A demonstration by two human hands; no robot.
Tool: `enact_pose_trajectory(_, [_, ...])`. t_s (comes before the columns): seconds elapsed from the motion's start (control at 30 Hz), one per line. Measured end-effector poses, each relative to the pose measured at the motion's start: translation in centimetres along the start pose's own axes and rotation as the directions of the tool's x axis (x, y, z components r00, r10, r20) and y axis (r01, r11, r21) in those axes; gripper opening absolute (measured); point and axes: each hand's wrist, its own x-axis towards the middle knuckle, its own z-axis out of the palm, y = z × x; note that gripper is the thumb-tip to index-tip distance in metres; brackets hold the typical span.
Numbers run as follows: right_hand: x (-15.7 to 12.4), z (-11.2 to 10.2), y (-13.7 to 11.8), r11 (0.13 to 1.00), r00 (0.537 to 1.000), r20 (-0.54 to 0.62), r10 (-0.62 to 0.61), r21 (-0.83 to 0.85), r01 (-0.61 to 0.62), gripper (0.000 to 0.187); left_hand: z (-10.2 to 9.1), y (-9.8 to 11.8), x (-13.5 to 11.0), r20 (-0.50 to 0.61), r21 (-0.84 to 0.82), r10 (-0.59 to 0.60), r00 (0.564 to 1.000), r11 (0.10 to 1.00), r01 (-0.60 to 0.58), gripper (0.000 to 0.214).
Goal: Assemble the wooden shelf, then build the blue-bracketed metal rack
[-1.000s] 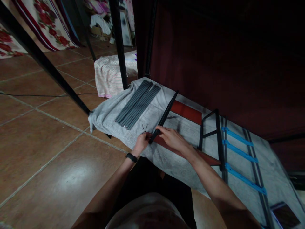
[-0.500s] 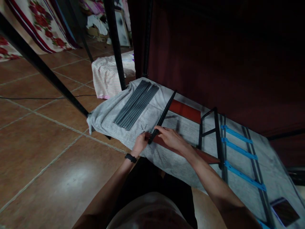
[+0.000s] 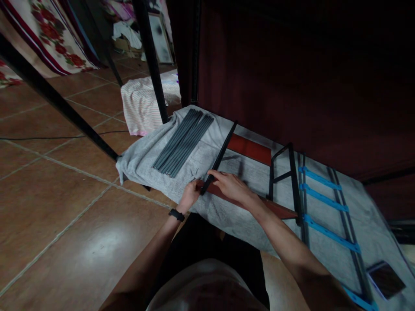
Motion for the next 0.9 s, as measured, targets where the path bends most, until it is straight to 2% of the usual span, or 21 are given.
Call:
enact_pose_trajectory(0.07, [-0.01,-0.07,-0.04,1.000,1.000,0.003,0.002,0.003,-0.002,0.042,-0.01,-0.04,-0.12,-0.032,-0.045,-0.015,0.999,0.999,0.014,0.027])
enact_pose_trajectory(0.13, [0.01,-0.12,-0.03,1.000,1.000,0.010,0.007,0.005,-0.007,0.042,-0.14,0.05,-0.19,-0.077,0.037,-0.070,0.995,0.997,0.073,0.019])
enact_pose_trajectory(0.23, [0.10,-0.05,0.09,1.000,1.000,0.012,0.006,0.012,-0.006,0.043,-0.34,0.35,-0.11,-0.063,0.170,-0.107,0.992,0.979,0.116,0.018])
enact_pose_trajectory(0.3, [0.16,0.07,0.20,1.000,1.000,0.004,0.001,0.017,-0.001,0.043,-0.32,0.55,-0.03,-0.044,0.168,-0.084,0.996,0.982,0.090,0.016])
enact_pose_trajectory(0.37, [0.19,0.19,0.28,1.000,1.000,-0.005,-0.002,0.016,0.002,0.043,-0.17,0.65,0.00,-0.048,0.104,-0.054,0.997,0.993,0.058,0.017])
enact_pose_trajectory(0.43, [0.17,0.23,0.31,1.000,1.000,-0.009,-0.001,0.010,0.002,0.043,-0.01,0.60,-0.06,-0.027,-0.032,-0.052,0.998,0.998,0.051,0.020])
enact_pose_trajectory(0.5, [0.12,0.19,0.26,1.000,1.000,-0.010,0.000,0.005,0.000,0.042,0.03,0.45,-0.18,-0.022,-0.157,-0.077,0.997,0.985,0.073,0.024])
enact_pose_trajectory(0.53, [0.09,0.14,0.22,1.000,1.000,-0.012,-0.001,0.005,0.001,0.042,-0.02,0.37,-0.23,-0.039,-0.162,-0.104,0.994,0.982,0.097,0.023])
enact_pose_trajectory(0.63, [-0.01,-0.01,0.09,1.000,1.000,-0.016,-0.008,0.012,0.009,0.043,-0.36,0.30,-0.21,-0.073,0.019,-0.180,0.981,0.983,0.182,0.022])
enact_pose_trajectory(0.7, [-0.03,-0.04,0.02,1.000,1.000,-0.015,-0.006,0.011,0.007,0.044,-0.59,0.41,-0.03,-0.030,0.115,-0.202,0.979,0.972,0.204,0.028])
enact_pose_trajectory(0.83, [0.06,0.05,0.00,1.000,1.000,-0.015,-0.001,0.008,0.001,0.044,-0.61,0.57,0.32,0.010,0.105,-0.136,0.991,0.985,0.135,0.019])
enact_pose_trajectory(0.9, [0.11,0.06,-0.01,1.000,1.000,-0.012,0.006,0.011,-0.006,0.043,-0.44,0.40,0.31,0.015,0.001,-0.092,0.996,0.996,0.092,0.028])
